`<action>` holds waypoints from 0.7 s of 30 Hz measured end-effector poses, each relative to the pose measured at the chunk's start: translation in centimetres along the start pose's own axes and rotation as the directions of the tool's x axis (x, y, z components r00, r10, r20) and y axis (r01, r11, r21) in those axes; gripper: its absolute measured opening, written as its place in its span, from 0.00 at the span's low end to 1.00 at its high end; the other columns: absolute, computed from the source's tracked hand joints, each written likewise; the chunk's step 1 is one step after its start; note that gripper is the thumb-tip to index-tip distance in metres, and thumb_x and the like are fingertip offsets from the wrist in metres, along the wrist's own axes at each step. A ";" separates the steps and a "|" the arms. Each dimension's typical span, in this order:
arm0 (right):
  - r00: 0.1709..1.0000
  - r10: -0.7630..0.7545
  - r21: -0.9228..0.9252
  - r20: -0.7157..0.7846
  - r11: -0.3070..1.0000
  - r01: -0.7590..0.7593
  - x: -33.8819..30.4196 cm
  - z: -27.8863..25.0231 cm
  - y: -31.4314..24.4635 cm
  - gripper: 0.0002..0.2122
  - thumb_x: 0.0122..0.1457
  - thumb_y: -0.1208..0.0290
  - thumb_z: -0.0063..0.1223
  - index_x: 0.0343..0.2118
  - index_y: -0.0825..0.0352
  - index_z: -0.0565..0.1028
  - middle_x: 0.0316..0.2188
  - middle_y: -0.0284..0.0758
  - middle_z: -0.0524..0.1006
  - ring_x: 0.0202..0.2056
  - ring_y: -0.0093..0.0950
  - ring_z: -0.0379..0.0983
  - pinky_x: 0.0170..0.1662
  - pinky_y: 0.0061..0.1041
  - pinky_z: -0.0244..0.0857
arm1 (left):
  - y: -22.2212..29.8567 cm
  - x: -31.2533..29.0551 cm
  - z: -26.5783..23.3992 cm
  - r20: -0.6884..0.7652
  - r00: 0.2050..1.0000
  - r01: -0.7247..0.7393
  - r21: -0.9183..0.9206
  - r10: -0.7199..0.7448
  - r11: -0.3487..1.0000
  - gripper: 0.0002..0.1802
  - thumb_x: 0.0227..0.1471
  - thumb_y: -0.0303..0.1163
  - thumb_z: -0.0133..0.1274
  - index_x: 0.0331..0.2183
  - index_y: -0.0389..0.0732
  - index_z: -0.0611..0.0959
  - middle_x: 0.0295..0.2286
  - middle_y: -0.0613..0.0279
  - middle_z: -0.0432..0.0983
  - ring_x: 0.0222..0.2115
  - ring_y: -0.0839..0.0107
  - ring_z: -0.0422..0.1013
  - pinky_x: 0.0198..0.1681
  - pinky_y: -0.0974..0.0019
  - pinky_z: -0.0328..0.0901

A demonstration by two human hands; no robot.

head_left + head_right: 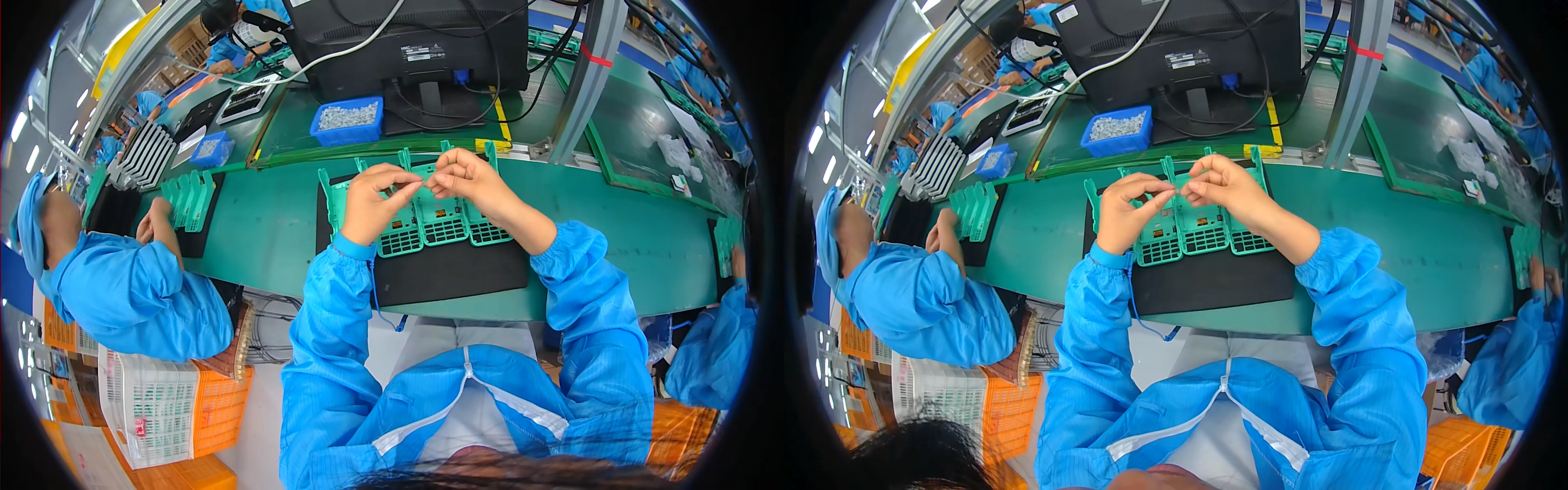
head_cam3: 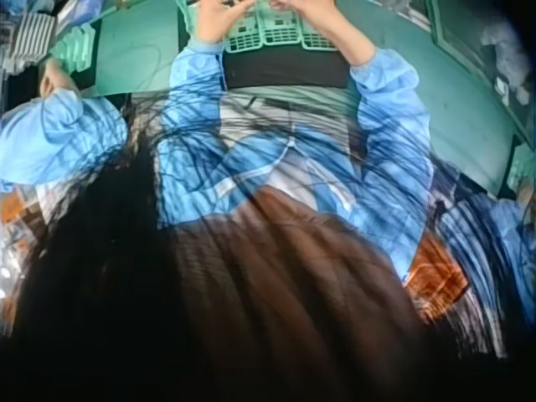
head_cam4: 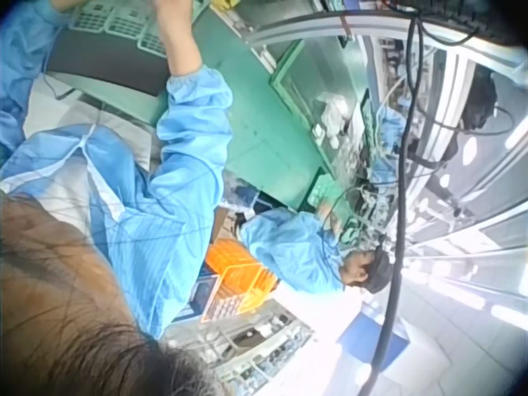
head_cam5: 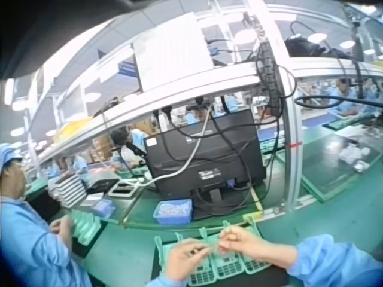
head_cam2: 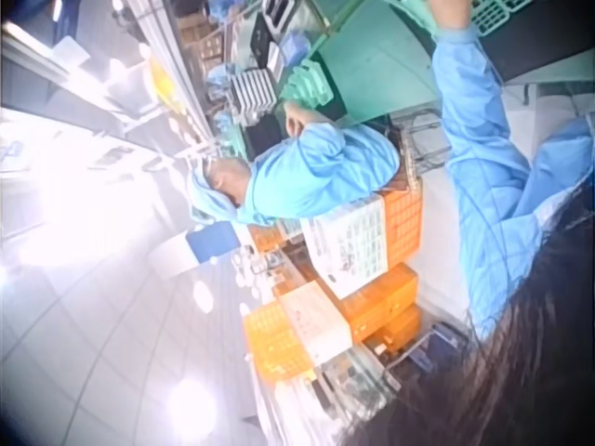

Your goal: Manually assemble small electronic parts into green plastic carrier frames on a factory production line.

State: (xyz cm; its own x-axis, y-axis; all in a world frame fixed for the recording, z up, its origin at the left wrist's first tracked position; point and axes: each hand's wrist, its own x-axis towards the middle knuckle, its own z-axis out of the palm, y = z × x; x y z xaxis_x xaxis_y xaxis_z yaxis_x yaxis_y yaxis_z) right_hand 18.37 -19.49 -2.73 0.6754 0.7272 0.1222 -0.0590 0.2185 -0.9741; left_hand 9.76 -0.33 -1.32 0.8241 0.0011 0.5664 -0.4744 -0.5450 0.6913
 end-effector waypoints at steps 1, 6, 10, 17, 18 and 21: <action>1.000 -0.001 0.000 0.000 1.000 0.001 0.1 -0.2 0.2 0.07 0.60 0.74 0.50 0.39 0.65 0.67 0.34 0.34 0.76 0.37 0.21 0.73 0.42 0.23 0.68 | -0.1 -0.1 -0.4 0.012 1.000 -0.005 0.046 0.005 0.999 0.05 0.43 0.24 0.60 0.28 0.38 0.85 0.25 0.62 0.77 0.24 0.73 0.72 0.25 0.72 0.66; 0.996 -0.083 -0.211 0.033 0.973 0.088 0.5 -1.3 2.0 0.11 0.60 0.75 0.48 0.45 0.67 0.67 0.38 0.34 0.76 0.40 0.20 0.71 0.44 0.21 0.66 | -2.1 -2.3 -0.4 0.124 0.984 0.088 0.294 -0.130 0.952 0.04 0.41 0.30 0.60 0.25 0.43 0.85 0.22 0.63 0.77 0.24 0.67 0.73 0.25 0.65 0.66; 0.995 -0.098 -0.275 0.029 0.956 0.102 0.3 -1.0 2.1 0.11 0.59 0.79 0.45 0.45 0.68 0.67 0.37 0.36 0.76 0.40 0.22 0.72 0.43 0.23 0.68 | -2.9 -2.4 0.3 0.117 0.985 0.085 0.321 -0.128 0.943 0.03 0.40 0.30 0.60 0.24 0.43 0.85 0.22 0.63 0.77 0.24 0.66 0.73 0.25 0.64 0.66; 0.995 -0.100 -0.293 0.011 0.951 0.099 0.2 -0.8 1.8 0.11 0.58 0.80 0.47 0.45 0.68 0.69 0.37 0.36 0.76 0.39 0.21 0.73 0.42 0.22 0.68 | -2.9 -2.5 0.4 0.116 0.990 0.038 0.360 -0.085 0.932 0.03 0.40 0.30 0.61 0.23 0.43 0.85 0.21 0.63 0.76 0.23 0.66 0.73 0.24 0.64 0.65; 0.995 -0.098 -0.292 0.006 0.952 0.096 0.2 -0.8 1.8 0.11 0.58 0.79 0.48 0.45 0.68 0.69 0.36 0.36 0.76 0.39 0.21 0.73 0.42 0.22 0.68 | -2.8 -2.4 0.5 0.111 0.989 0.048 0.361 -0.094 0.931 0.03 0.40 0.30 0.61 0.23 0.43 0.85 0.21 0.63 0.76 0.22 0.66 0.72 0.24 0.64 0.65; 0.995 -0.102 -0.288 0.012 0.952 0.101 0.2 -0.9 1.8 0.11 0.58 0.79 0.48 0.45 0.68 0.69 0.37 0.36 0.76 0.39 0.21 0.73 0.42 0.22 0.68 | -2.8 -2.3 0.5 0.106 0.988 0.065 0.356 -0.109 0.932 0.03 0.39 0.29 0.61 0.22 0.43 0.85 0.20 0.63 0.76 0.21 0.66 0.72 0.23 0.63 0.65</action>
State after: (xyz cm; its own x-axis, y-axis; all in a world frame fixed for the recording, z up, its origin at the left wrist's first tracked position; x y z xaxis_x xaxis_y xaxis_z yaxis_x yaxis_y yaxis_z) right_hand 19.09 -19.53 -4.61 0.6693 0.7087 0.2231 0.2238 0.0940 -0.9701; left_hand 9.34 0.76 -4.86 0.8989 -0.0281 0.4372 -0.2789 -0.8064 0.5215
